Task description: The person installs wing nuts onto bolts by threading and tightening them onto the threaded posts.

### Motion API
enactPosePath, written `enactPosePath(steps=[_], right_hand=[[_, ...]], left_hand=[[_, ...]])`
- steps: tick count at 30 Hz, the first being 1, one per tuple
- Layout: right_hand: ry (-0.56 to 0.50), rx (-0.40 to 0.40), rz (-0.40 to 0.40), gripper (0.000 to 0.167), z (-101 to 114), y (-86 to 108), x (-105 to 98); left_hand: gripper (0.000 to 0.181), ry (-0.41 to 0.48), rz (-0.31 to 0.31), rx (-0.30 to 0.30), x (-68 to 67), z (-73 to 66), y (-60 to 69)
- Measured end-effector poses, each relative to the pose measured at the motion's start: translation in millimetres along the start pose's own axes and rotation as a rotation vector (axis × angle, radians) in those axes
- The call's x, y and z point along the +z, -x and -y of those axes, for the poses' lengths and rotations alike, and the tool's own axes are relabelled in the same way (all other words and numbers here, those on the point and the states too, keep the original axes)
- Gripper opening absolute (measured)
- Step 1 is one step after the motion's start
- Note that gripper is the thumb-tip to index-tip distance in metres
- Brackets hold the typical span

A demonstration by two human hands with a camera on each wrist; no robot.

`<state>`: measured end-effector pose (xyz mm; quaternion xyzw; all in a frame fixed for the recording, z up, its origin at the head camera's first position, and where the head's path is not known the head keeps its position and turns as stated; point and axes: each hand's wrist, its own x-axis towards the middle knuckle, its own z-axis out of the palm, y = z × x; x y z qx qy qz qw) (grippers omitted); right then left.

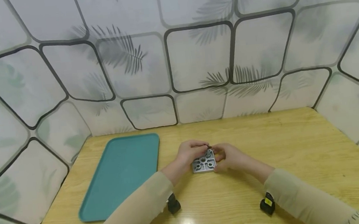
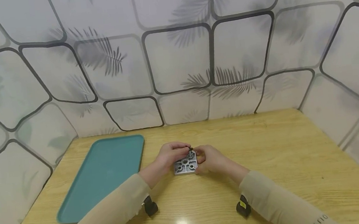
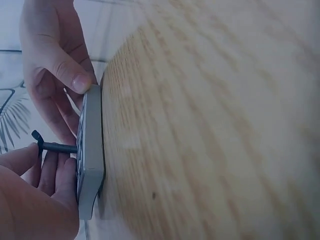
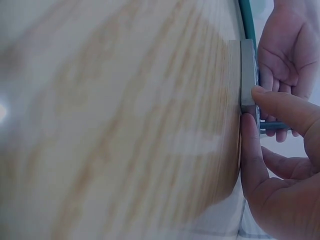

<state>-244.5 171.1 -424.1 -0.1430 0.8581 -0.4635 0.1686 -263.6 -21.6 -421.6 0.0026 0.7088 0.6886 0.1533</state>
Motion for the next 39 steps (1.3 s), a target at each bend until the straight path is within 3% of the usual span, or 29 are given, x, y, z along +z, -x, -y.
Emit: enactPosePath(steps=[7,26,33,39], right_hand=[[0.005,-0.005,-0.011,0.082,2.0,2.2,-0.3],[0.02,-0.008,-0.012,0.081,3.7,4.6,3.5],[0.02,0.0,-0.018,0.081,3.3,5.0,5.5],[0.012,0.013,-0.013,0.082,4.1,6.3,7.4]], left_hand=[[0.022,-0.113,-0.012,0.013,-0.4,0.4,-2.9],[0.021,-0.123,0.026,0.071,-6.9,5.0,0.0],[0.017,-0.301,-0.01,0.159,-9.8,3.4,2.3],[0.019,-0.257,0.017,0.135,-11.0,5.4,1.1]])
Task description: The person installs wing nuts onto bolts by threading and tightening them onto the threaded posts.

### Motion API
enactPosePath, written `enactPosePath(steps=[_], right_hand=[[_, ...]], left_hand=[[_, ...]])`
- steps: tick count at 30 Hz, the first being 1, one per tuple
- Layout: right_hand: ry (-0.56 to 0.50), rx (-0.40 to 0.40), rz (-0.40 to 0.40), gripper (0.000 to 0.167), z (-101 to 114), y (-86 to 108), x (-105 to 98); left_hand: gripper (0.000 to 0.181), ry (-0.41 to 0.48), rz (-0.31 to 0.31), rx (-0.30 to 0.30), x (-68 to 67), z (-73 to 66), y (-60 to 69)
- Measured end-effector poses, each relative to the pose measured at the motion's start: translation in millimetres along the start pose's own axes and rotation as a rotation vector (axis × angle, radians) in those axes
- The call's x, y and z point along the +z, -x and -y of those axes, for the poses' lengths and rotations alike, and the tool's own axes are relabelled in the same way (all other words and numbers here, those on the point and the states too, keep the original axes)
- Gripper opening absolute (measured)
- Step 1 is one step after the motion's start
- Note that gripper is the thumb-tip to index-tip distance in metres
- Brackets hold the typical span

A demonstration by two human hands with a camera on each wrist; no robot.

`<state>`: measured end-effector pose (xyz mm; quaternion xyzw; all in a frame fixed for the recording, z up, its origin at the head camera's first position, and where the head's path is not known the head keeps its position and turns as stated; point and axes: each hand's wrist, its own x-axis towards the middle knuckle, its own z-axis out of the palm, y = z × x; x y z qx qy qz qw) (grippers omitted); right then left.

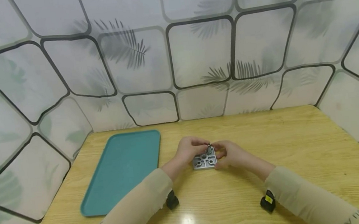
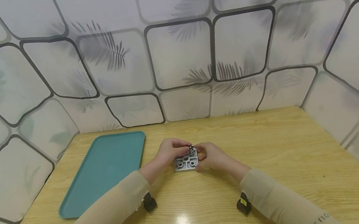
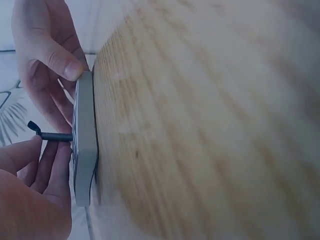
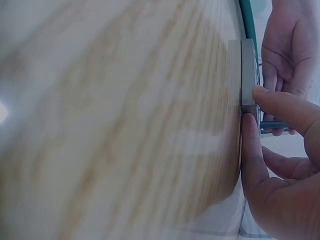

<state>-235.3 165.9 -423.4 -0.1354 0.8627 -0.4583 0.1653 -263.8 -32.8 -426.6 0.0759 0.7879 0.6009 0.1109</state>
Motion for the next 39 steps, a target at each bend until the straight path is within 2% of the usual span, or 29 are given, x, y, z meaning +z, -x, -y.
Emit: enactPosePath(steps=[9,16,19,25,28,39], right_hand=[[0.009,0.002,0.003,0.082,0.4,-0.2,0.1],[0.016,-0.005,0.002,0.081,-0.5,-0.6,0.0],[0.02,-0.007,0.002,0.081,-1.1,-1.0,0.3],[0.043,-0.015,-0.008,0.081,-2.2,-1.1,-0.1],[0.041,-0.016,-0.007,0.081,-1.9,-1.0,0.0],[0.02,-0.03,0.004,0.079,-0.3,0.6,0.9]], left_hand=[[0.018,-0.012,0.071,0.049,-2.7,-0.8,-3.4],[0.017,-0.02,0.082,0.042,-3.3,-2.2,-3.4],[0.016,-0.076,0.088,0.073,-3.8,-2.1,-3.9],[0.015,-0.28,0.088,0.182,-5.1,-3.0,-5.8],[0.014,-0.323,0.086,0.219,-5.3,-2.9,-6.0],[0.016,-0.269,0.082,0.205,-6.0,-2.1,-2.2]])
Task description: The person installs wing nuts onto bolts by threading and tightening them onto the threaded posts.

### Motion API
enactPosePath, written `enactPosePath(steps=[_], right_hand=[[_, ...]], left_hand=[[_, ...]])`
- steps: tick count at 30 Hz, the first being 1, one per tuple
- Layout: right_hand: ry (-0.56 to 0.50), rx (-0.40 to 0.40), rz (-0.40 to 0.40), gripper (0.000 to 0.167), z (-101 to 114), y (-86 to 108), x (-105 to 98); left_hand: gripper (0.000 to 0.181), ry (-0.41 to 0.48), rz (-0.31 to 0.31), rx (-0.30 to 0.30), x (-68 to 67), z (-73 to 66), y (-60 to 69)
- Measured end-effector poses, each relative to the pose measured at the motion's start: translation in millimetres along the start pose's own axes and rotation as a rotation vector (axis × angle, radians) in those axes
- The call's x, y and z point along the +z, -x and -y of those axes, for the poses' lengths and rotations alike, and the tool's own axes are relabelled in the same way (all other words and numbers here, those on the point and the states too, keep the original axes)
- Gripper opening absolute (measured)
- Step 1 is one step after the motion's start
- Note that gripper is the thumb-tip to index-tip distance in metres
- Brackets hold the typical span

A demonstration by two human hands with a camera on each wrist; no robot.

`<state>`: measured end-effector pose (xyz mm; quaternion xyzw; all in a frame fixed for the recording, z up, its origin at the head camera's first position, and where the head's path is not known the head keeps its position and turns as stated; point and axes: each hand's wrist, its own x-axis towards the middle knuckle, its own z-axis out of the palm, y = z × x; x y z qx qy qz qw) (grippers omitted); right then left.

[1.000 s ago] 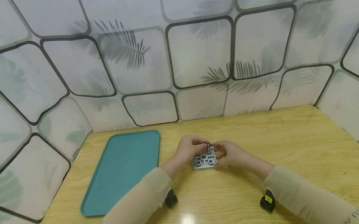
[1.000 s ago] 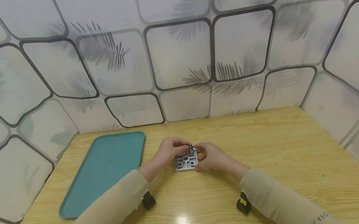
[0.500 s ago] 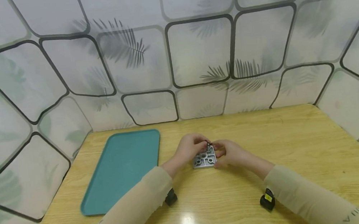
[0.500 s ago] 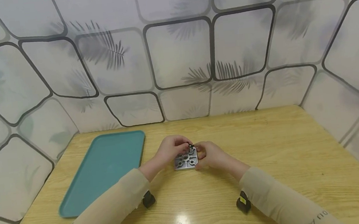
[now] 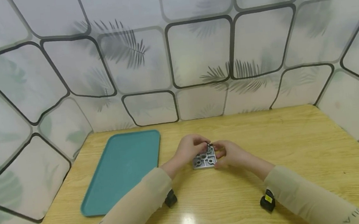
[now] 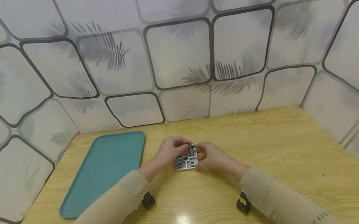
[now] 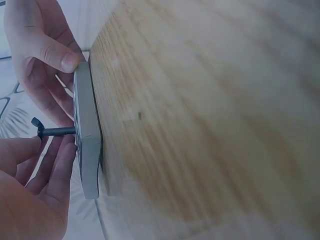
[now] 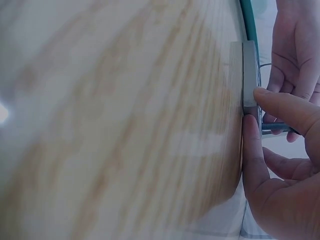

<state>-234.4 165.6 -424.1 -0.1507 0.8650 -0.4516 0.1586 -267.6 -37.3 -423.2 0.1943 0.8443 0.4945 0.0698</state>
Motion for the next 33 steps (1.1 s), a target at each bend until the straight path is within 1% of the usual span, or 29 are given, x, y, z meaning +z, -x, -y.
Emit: enactPosePath(steps=[7,12,17,21,24,29,33], right_hand=[[-0.004,-0.004,0.001,0.081,0.2,0.8,-0.1],[0.006,-0.008,0.006,0.083,0.2,1.1,-0.2],[0.009,0.012,0.003,0.083,0.7,0.7,-0.1],[0.008,0.022,-0.003,0.081,1.1,0.9,-0.2],[0.009,0.03,-0.006,0.08,1.6,1.2,-0.5],[0.011,0.023,0.002,0.082,1.7,1.1,-0.7],[0.008,0.009,0.006,0.081,1.1,0.2,-0.8]], left_hand=[[0.016,-0.007,-0.008,-0.018,-0.2,1.4,0.9],[0.013,0.021,-0.023,-0.055,-0.2,1.5,1.1],[0.016,0.022,-0.053,-0.087,0.9,0.1,-0.3],[0.021,-0.01,-0.083,-0.091,2.1,-1.1,-2.3],[0.021,-0.031,-0.104,-0.087,2.9,-2.0,-3.4],[0.017,-0.018,-0.114,-0.08,3.2,-3.9,-3.2],[0.013,0.006,-0.117,-0.092,3.0,-4.1,-3.0]])
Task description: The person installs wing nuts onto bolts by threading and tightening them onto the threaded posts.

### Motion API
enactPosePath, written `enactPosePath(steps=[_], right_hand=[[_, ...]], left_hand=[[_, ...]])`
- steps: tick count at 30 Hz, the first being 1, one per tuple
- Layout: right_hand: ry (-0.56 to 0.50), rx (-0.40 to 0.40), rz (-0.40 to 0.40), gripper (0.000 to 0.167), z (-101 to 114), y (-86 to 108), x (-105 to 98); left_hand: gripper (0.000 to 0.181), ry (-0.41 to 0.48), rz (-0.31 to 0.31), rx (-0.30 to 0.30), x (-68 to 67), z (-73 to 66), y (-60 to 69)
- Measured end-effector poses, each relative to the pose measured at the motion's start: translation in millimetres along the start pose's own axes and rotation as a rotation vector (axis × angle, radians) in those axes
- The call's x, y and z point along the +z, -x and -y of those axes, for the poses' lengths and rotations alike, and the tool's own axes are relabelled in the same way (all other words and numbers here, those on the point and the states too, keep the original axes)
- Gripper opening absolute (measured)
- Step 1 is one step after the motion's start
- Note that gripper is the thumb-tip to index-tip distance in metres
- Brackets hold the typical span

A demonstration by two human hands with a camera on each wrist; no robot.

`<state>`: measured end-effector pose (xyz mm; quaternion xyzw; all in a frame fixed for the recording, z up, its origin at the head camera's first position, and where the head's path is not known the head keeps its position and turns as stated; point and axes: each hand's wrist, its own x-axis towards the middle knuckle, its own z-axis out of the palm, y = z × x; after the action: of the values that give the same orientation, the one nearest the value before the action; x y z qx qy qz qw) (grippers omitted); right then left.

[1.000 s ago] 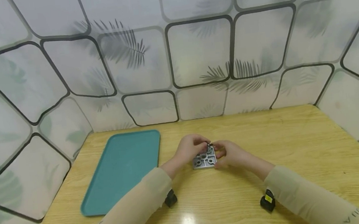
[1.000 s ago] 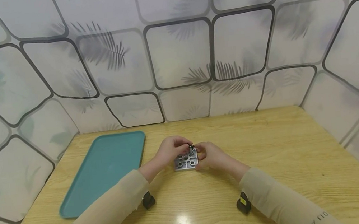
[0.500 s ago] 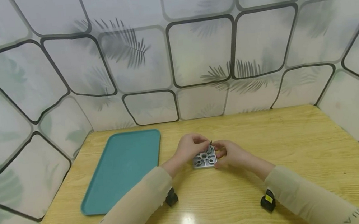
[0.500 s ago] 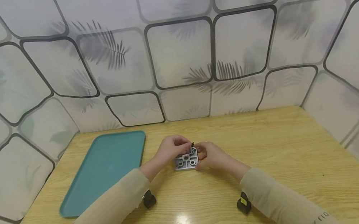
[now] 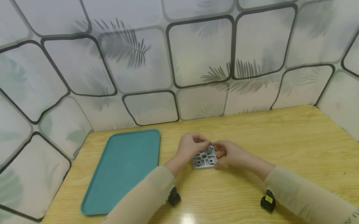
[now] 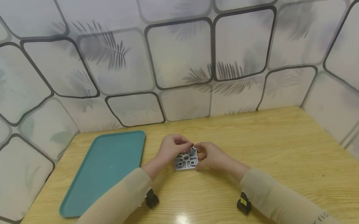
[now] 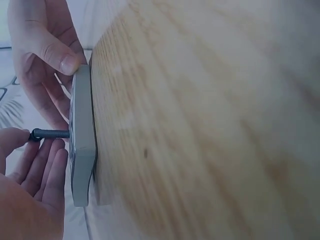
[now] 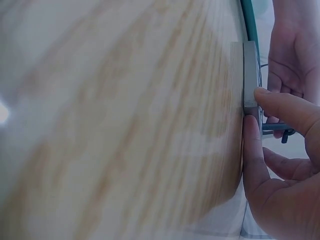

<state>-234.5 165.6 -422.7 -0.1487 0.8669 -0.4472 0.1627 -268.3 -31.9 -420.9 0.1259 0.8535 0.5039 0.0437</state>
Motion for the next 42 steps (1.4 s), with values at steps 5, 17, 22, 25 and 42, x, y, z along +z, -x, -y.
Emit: enactPosePath(steps=[5,17,22,25,42], right_hand=[[-0.002,0.003,0.001,0.079,-0.9,-0.2,0.3],[0.008,0.01,-0.012,0.08,-0.8,0.8,0.9],[-0.003,0.012,-0.008,0.079,-1.0,0.0,1.9],[-0.003,0.004,-0.009,0.078,-1.7,-0.3,2.0],[-0.013,0.016,-0.01,0.08,-2.9,-0.4,2.0]], left_hand=[[0.011,0.024,0.004,-0.037,0.4,1.1,0.4],[0.008,0.006,0.034,0.03,-4.2,3.1,3.9],[0.005,-0.086,0.034,0.091,-6.0,3.2,3.2],[0.004,-0.138,0.041,0.121,-7.0,1.9,2.9],[0.009,-0.145,0.041,0.119,-5.5,0.5,-0.2]])
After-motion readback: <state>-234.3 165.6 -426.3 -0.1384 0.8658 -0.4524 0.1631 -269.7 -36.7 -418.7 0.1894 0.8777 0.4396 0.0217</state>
